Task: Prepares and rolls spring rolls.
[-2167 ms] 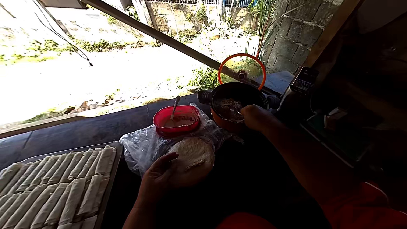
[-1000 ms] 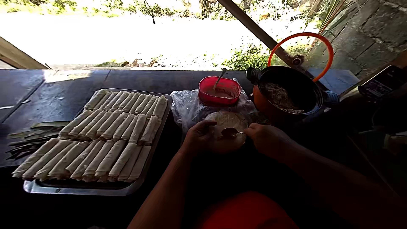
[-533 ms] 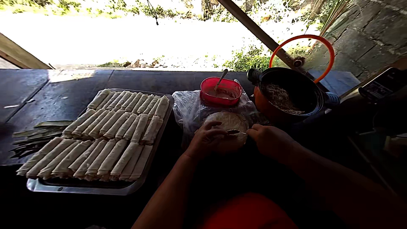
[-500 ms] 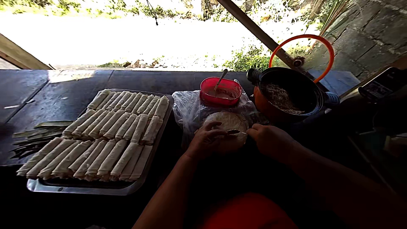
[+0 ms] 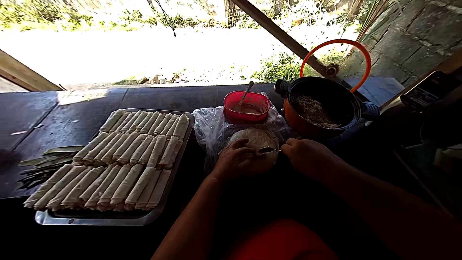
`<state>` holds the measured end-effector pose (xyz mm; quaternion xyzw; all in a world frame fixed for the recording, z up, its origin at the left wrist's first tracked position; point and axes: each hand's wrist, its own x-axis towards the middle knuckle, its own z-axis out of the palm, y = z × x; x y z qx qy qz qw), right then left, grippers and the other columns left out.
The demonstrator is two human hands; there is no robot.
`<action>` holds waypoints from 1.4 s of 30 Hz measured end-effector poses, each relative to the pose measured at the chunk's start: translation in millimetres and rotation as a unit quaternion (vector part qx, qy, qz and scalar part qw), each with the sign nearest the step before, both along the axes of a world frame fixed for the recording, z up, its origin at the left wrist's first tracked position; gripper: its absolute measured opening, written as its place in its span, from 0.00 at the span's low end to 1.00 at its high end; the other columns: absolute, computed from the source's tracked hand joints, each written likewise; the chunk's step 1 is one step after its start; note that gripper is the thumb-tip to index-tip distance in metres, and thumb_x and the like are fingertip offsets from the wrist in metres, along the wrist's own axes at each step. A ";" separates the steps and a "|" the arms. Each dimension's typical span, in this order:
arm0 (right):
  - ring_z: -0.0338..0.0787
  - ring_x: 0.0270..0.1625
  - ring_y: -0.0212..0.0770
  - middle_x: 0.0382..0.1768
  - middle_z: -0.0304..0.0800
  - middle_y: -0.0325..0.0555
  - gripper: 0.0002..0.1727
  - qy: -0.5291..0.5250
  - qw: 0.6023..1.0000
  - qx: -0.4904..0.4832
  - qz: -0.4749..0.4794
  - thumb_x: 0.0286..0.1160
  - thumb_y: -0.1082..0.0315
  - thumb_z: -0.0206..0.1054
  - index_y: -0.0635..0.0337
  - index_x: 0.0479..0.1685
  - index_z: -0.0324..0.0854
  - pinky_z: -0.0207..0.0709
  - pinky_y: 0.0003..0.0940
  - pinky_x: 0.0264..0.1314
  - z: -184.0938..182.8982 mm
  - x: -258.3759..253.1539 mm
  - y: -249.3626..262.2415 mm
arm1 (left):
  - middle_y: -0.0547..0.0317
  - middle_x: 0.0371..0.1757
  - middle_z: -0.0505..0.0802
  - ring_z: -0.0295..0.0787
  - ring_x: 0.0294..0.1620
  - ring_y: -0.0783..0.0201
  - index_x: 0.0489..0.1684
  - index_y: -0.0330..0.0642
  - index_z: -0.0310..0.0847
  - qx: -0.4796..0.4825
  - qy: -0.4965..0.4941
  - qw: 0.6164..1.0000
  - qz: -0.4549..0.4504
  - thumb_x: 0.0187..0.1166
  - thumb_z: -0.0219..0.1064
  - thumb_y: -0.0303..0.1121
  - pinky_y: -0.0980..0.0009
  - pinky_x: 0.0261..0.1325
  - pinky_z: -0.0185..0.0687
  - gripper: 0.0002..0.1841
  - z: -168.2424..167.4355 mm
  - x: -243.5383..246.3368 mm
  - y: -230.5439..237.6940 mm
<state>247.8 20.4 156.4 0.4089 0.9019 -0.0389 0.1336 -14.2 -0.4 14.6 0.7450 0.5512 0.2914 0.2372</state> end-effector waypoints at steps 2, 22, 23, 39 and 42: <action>0.92 0.52 0.49 0.52 0.88 0.50 0.13 0.002 1.000 -0.010 0.002 0.84 0.75 0.54 0.59 0.54 0.85 0.87 0.46 0.53 -1.5 -0.4 0.5 | 0.68 0.82 0.79 0.70 0.84 0.62 0.55 0.76 0.92 -0.009 0.014 1.000 -0.003 0.77 0.61 0.51 0.46 0.81 0.65 0.15 0.8 0.6 0.2; 0.90 0.59 0.50 0.54 0.86 0.51 0.14 -0.005 0.997 -0.075 -0.023 0.84 0.75 0.54 0.60 0.57 0.83 0.85 0.49 0.60 0.1 -2.4 9.6 | 0.63 0.83 0.79 0.72 0.83 0.56 0.54 0.76 0.92 0.094 0.130 0.987 -0.004 0.76 0.57 0.43 0.43 0.80 0.64 0.18 9.2 23.8 -6.4; 0.90 0.59 0.50 0.54 0.86 0.51 0.14 -0.005 0.997 -0.075 -0.023 0.84 0.75 0.54 0.60 0.57 0.83 0.85 0.49 0.60 0.3 -2.5 9.5 | 0.64 0.83 0.79 0.72 0.83 0.57 0.53 0.75 0.92 0.097 0.125 0.987 -0.004 0.77 0.57 0.43 0.44 0.80 0.65 0.17 9.3 24.3 -6.8; 0.91 0.55 0.46 0.50 0.89 0.47 0.13 0.006 0.998 -0.040 -0.038 0.88 0.70 0.55 0.55 0.56 0.87 0.85 0.45 0.58 23.1 7.3 14.6 | 0.67 0.82 0.79 0.73 0.82 0.60 0.54 0.66 0.91 0.102 0.078 0.992 0.006 0.80 0.54 0.42 0.45 0.82 0.64 0.17 12.4 17.5 -4.2; 0.91 0.51 0.45 0.46 0.89 0.47 0.10 0.032 0.998 -0.007 -0.045 0.85 0.71 0.60 0.55 0.50 0.88 0.86 0.45 0.53 35.8 17.3 19.7 | 0.66 0.83 0.79 0.73 0.82 0.59 0.59 0.63 0.89 0.071 0.093 0.993 0.014 0.78 0.56 0.40 0.45 0.82 0.63 0.18 17.7 18.2 1.8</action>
